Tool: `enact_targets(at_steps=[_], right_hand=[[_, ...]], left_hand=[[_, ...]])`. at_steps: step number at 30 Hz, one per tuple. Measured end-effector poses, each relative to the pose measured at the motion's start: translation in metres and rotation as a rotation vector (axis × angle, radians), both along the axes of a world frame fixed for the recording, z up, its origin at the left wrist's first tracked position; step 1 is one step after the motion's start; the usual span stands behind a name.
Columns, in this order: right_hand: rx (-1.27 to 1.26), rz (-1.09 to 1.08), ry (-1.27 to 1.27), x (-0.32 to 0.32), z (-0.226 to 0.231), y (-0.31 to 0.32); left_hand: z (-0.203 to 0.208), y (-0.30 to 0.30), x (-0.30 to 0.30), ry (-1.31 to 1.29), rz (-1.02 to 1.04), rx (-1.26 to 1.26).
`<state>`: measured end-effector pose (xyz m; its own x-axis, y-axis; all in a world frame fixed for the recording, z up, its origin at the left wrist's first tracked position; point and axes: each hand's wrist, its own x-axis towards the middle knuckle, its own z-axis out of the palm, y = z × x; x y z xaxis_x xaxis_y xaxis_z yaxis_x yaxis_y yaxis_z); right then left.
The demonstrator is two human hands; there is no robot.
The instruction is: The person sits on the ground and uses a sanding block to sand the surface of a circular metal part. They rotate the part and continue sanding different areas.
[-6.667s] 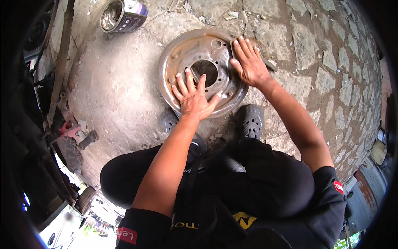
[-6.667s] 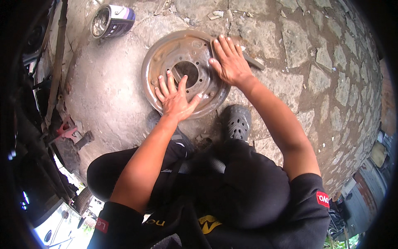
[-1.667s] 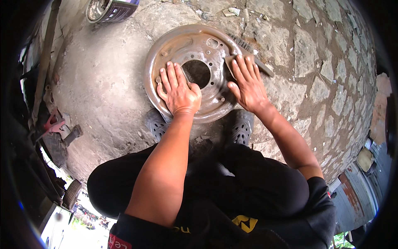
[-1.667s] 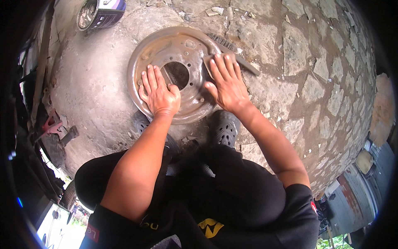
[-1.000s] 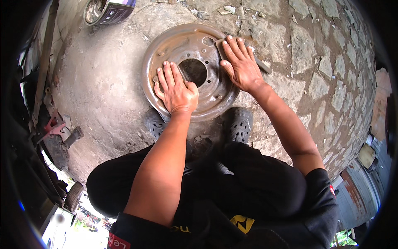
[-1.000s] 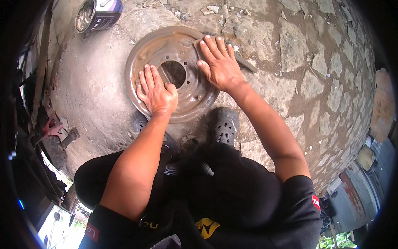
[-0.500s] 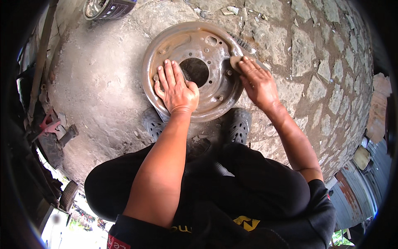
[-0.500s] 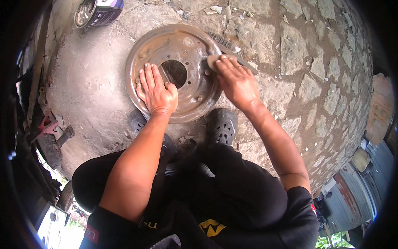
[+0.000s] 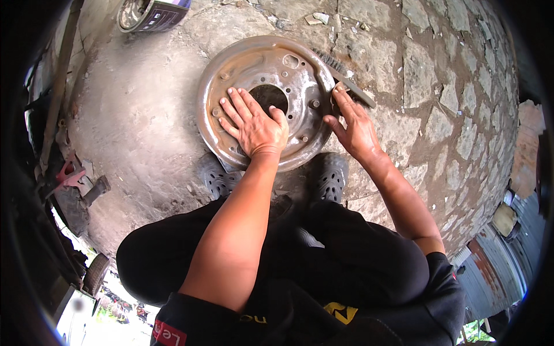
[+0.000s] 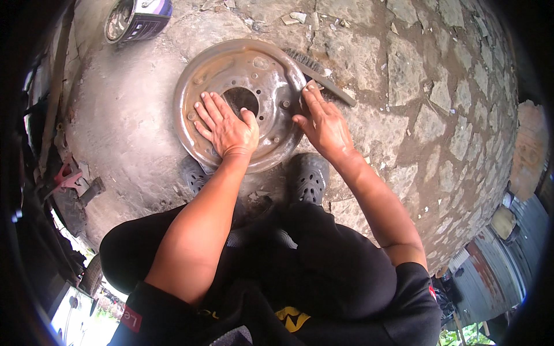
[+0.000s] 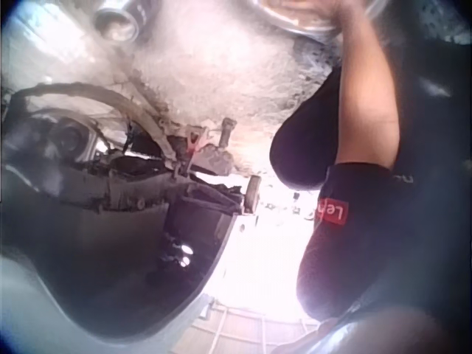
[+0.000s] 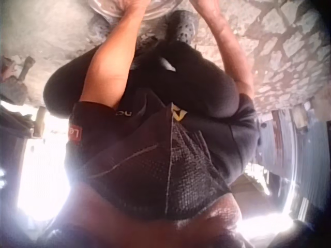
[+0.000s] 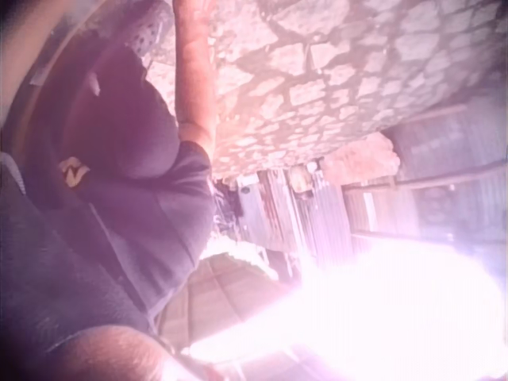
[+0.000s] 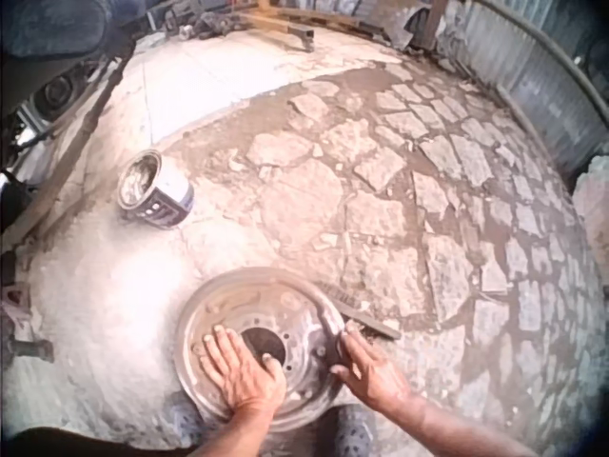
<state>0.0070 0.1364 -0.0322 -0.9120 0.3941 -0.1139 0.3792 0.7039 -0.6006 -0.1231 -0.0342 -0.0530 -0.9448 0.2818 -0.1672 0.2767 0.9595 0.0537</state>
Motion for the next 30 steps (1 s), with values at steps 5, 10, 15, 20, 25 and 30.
enact_targets(at_steps=[5, 10, 15, 20, 25, 30], right_hand=[[0.209, 0.182, -0.217, 0.013, 0.004, 0.008], [0.413, 0.156, -0.222, -0.003, -0.011, 0.004], [0.409, 0.132, -0.162, -0.050, -0.018, 0.009], [0.335, 0.117, -0.238, -0.005, -0.012, -0.021], [0.358, 0.057, -0.188, -0.035, -0.012, -0.012], [0.319, 0.100, -0.217, -0.045, -0.012, -0.004]], left_hand=[[-0.002, 0.002, -0.001, 0.016, -0.002, -0.013], [-0.003, 0.004, -0.001, 0.030, -0.002, -0.018], [-0.003, 0.002, -0.002, 0.044, -0.003, -0.004], [-0.005, 0.002, -0.001, 0.028, 0.010, -0.005], [-0.001, 0.006, -0.001, 0.018, 0.002, -0.005], [0.001, 0.003, -0.002, 0.008, 0.011, -0.023]])
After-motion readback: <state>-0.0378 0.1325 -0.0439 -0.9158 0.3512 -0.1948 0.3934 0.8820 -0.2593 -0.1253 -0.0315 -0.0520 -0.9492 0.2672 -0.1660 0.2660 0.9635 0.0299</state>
